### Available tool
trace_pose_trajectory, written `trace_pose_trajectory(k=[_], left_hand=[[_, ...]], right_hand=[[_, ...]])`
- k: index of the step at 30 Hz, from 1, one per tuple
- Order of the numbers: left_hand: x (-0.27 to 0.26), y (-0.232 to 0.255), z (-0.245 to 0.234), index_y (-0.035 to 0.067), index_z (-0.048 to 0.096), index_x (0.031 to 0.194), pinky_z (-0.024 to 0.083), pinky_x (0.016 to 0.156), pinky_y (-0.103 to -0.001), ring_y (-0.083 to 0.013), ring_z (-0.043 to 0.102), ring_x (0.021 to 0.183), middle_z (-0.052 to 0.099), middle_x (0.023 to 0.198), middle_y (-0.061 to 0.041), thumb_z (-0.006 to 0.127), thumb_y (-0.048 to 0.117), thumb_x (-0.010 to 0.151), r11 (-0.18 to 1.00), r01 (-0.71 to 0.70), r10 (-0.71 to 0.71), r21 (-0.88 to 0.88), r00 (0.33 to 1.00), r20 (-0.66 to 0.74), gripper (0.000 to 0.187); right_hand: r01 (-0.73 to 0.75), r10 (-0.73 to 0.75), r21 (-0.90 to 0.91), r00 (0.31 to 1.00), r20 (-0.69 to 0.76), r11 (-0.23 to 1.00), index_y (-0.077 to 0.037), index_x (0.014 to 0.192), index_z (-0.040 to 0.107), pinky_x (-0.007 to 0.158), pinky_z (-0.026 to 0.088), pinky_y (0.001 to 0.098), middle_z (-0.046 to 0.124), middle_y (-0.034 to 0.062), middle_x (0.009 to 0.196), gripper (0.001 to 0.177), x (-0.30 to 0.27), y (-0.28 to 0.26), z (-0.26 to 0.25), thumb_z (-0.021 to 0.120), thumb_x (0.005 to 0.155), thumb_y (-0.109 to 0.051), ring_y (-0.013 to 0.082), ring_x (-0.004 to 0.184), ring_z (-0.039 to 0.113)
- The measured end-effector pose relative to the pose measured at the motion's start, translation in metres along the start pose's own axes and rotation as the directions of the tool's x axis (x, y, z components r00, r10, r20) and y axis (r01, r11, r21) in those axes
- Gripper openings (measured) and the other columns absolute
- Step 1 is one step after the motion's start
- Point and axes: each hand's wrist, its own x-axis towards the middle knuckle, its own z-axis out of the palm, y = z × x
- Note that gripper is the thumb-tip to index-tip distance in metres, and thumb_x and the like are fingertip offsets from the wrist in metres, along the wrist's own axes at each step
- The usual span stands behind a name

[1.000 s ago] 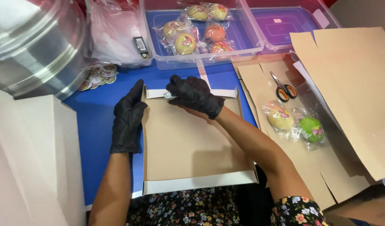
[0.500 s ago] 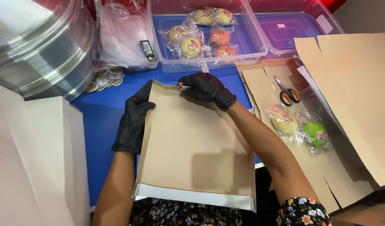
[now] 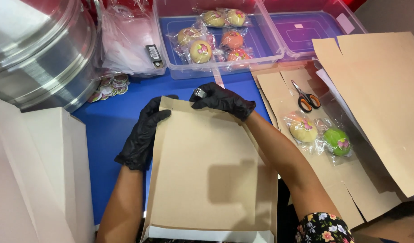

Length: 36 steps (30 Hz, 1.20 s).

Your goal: Assembling a cardboard pastry box by folding the pre-cut flaps and securing the corners with a manual stapler.

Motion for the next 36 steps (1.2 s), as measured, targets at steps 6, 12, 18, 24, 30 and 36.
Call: trace_pose_trajectory(k=[6,12,18,24,30,36], left_hand=[[0.014,-0.025,-0.021,0.01,0.072,0.121,0.06,0.083,-0.031,-0.0172,0.073,0.092,0.076,0.109,-0.009,0.073,0.018,0.093,1.0,-0.009,0.01,0.017,1.0,-0.026,0.029],[0.005,-0.01,-0.003,0.009,0.072,0.13,0.056,0.099,-0.039,-0.0214,0.07,0.108,0.075,0.121,-0.013,0.056,0.036,0.105,0.997,-0.072,0.073,0.03,0.997,-0.028,0.04],[-0.004,0.006,0.01,0.011,0.072,0.13,0.058,0.094,-0.034,-0.0139,0.068,0.101,0.075,0.118,-0.009,0.069,0.025,0.096,0.998,-0.034,0.038,0.061,0.996,-0.077,0.037],[0.011,-0.012,0.001,0.015,0.077,0.093,0.052,0.075,-0.03,-0.0133,0.062,0.079,0.075,0.086,-0.004,0.075,0.045,0.096,0.925,0.063,0.083,0.374,0.929,-0.361,0.031],[0.051,-0.056,-0.024,0.025,0.077,0.086,0.05,0.067,-0.025,-0.0114,0.068,0.069,0.072,0.075,0.005,0.078,0.051,0.091,0.897,0.152,0.088,0.415,0.859,-0.505,0.027],[0.017,-0.01,-0.003,0.024,0.07,0.121,0.056,0.087,-0.037,-0.0258,0.073,0.101,0.076,0.11,-0.007,0.064,0.074,0.088,0.853,0.259,-0.036,0.452,0.895,-0.445,0.06]], right_hand=[[0.045,-0.063,0.278,0.997,0.054,0.96,0.009,0.117,0.068,0.092,0.065,0.0469,0.073,0.0292,0.107,0.043,0.014,0.028,-0.01,0.085,0.077,0.008,0.0352,0.099,0.075],[0.125,-0.121,-0.05,0.99,0.079,0.991,-0.001,0.107,0.075,0.086,0.061,0.0315,0.077,0.0114,0.096,0.033,0.019,0.026,-0.004,0.091,0.079,-0.006,0.0163,0.089,0.073],[0.138,-0.119,-0.306,0.99,0.08,0.942,-0.009,0.107,0.078,0.087,0.06,0.0336,0.079,0.0093,0.093,0.025,0.013,0.008,0.024,0.087,0.085,-0.017,0.0179,0.092,0.074],[0.303,-0.302,-0.451,0.95,0.077,0.839,-0.009,0.115,0.076,0.086,0.061,0.0356,0.078,0.0131,0.097,0.037,0.006,-0.031,0.053,0.086,0.082,-0.02,0.0303,0.101,0.075],[0.261,-0.317,-0.585,0.948,0.007,0.768,-0.025,0.106,0.075,0.084,0.062,0.0297,0.077,-0.0024,0.091,0.034,-0.001,-0.051,0.083,0.088,0.078,-0.041,0.0188,0.092,0.077],[0.33,-0.55,-0.856,0.832,0.066,0.397,-0.017,0.1,0.067,0.068,0.061,0.0445,0.069,0.0063,0.085,0.034,0.009,-0.033,0.093,0.082,0.082,-0.041,0.036,0.079,0.07]])
